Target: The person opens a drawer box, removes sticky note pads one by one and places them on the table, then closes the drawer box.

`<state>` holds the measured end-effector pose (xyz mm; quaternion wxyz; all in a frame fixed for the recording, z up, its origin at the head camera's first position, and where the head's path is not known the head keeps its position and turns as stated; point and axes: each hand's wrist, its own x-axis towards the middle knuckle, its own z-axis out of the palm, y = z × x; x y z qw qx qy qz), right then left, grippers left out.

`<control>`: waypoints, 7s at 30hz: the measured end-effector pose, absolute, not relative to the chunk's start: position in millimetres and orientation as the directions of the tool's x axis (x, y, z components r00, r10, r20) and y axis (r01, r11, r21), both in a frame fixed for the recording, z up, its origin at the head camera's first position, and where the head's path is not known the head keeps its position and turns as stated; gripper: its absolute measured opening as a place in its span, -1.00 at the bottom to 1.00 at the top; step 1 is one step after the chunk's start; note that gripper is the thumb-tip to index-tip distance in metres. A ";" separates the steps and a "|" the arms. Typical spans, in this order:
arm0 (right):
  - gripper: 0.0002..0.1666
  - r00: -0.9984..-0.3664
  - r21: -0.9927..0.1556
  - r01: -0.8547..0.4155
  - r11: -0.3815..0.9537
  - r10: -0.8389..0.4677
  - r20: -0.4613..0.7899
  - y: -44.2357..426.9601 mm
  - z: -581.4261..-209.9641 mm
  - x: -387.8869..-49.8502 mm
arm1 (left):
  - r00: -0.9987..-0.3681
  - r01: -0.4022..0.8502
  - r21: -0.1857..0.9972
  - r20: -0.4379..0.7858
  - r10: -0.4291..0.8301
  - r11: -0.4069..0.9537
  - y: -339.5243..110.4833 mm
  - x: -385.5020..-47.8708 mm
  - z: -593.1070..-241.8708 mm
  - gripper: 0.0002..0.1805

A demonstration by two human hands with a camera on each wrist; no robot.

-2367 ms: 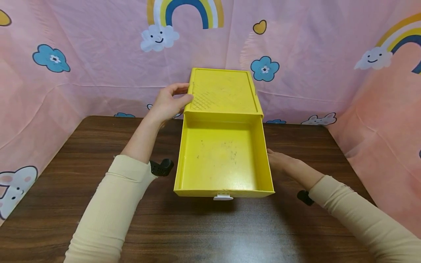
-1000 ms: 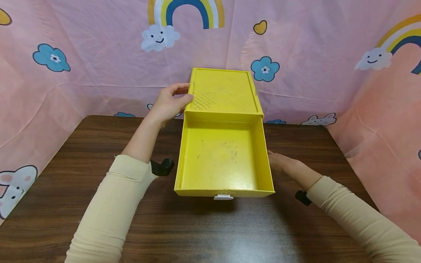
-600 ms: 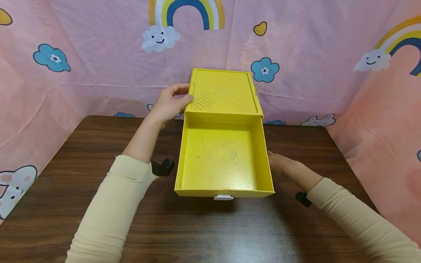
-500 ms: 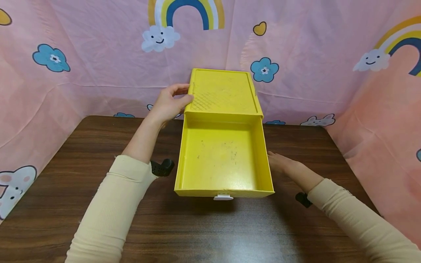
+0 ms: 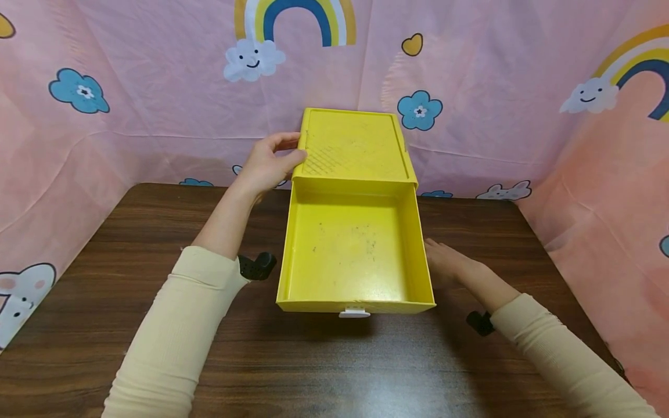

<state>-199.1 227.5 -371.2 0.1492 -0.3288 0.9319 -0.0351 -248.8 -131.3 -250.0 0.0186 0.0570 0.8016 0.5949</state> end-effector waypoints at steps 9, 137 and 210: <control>-0.67 -0.750 -0.102 -0.651 0.752 -0.658 -0.071 233.8 -376.4 -200.8 | -0.994 0.053 0.960 0.023 0.110 0.274 -131.5 -248.4 -248.9 -0.46; -0.70 -0.164 0.216 -0.867 0.448 -0.667 0.726 126.7 -250.9 -43.1 | -0.994 0.065 0.946 0.033 0.106 0.317 -133.4 -246.3 -249.7 -0.43; -0.68 -0.102 0.460 -0.635 0.620 -0.658 0.746 88.3 -288.6 -43.0 | -0.995 0.059 0.949 0.031 0.095 0.311 -132.2 -248.9 -251.2 -0.43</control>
